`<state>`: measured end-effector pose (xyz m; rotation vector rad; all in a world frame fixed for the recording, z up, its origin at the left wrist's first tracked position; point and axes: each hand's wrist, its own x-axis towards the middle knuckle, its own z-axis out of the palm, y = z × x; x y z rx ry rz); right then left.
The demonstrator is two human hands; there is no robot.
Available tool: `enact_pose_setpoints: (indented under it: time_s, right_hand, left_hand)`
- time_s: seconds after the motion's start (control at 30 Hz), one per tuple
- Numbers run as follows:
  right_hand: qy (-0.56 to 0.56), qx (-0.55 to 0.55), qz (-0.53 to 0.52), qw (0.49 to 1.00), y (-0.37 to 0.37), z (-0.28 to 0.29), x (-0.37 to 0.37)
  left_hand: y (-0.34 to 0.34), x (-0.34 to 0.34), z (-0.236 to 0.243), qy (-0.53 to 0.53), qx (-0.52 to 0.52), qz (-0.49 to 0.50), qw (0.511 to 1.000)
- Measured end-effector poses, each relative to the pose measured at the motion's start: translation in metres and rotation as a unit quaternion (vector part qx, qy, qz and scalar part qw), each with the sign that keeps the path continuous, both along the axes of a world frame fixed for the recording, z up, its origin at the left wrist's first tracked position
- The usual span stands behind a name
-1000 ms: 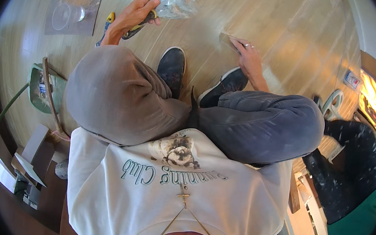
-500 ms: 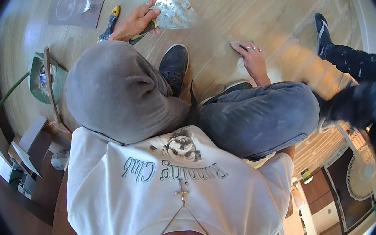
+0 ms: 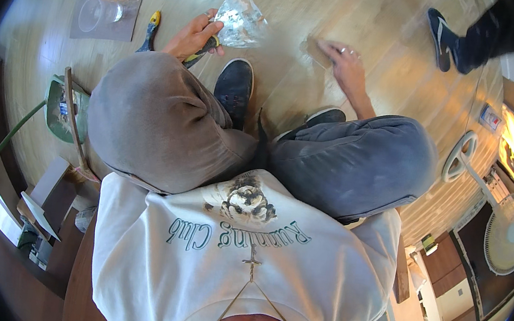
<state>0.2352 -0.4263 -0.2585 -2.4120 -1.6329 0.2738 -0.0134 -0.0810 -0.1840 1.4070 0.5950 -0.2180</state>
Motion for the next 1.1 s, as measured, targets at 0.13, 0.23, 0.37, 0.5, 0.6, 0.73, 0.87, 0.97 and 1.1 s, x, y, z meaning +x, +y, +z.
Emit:
enact_pose_setpoints:
  time_s: [0.13,0.23,0.37,0.5,0.6,0.73,0.87,0.97,1.1]
  right_hand:
    - [-0.021,-0.029,-0.037,0.999,0.030,-0.007,0.010]
    - [-0.039,-0.058,-0.011,0.997,0.016,-0.011,-0.022]
    - [0.018,-0.011,0.025,0.999,-0.011,-0.001,-0.057]
    - [-0.013,0.035,-0.024,0.999,-0.014,0.004,-0.059]
    - [-0.032,0.076,-0.026,0.996,-0.001,-0.001,-0.062]
    - [-0.035,0.057,-0.004,0.998,0.000,-0.004,-0.074]
    - [-0.011,0.011,0.030,0.999,-0.017,-0.001,-0.056]
    - [-0.003,0.013,-0.002,1.000,0.002,0.008,-0.037]
    - [-0.001,0.029,-0.017,0.999,0.013,0.000,-0.044]
  left_hand:
    - [-0.009,-0.011,0.004,0.014,-0.001,0.004,1.000]
    - [-0.011,0.001,0.003,0.008,-0.015,-0.003,1.000]
    - [-0.010,-0.007,0.001,0.027,-0.026,-0.003,0.999]
    - [-0.013,-0.003,-0.001,0.017,-0.017,0.000,1.000]
    - [-0.017,0.002,-0.003,0.010,-0.022,-0.006,1.000]
    - [-0.022,0.007,0.008,0.000,-0.018,-0.010,1.000]
    - [-0.020,0.004,0.001,-0.003,-0.014,0.022,1.000]
    - [-0.018,-0.004,-0.007,0.012,0.001,0.018,1.000]
    - [-0.025,-0.003,-0.005,0.028,0.000,0.027,0.999]
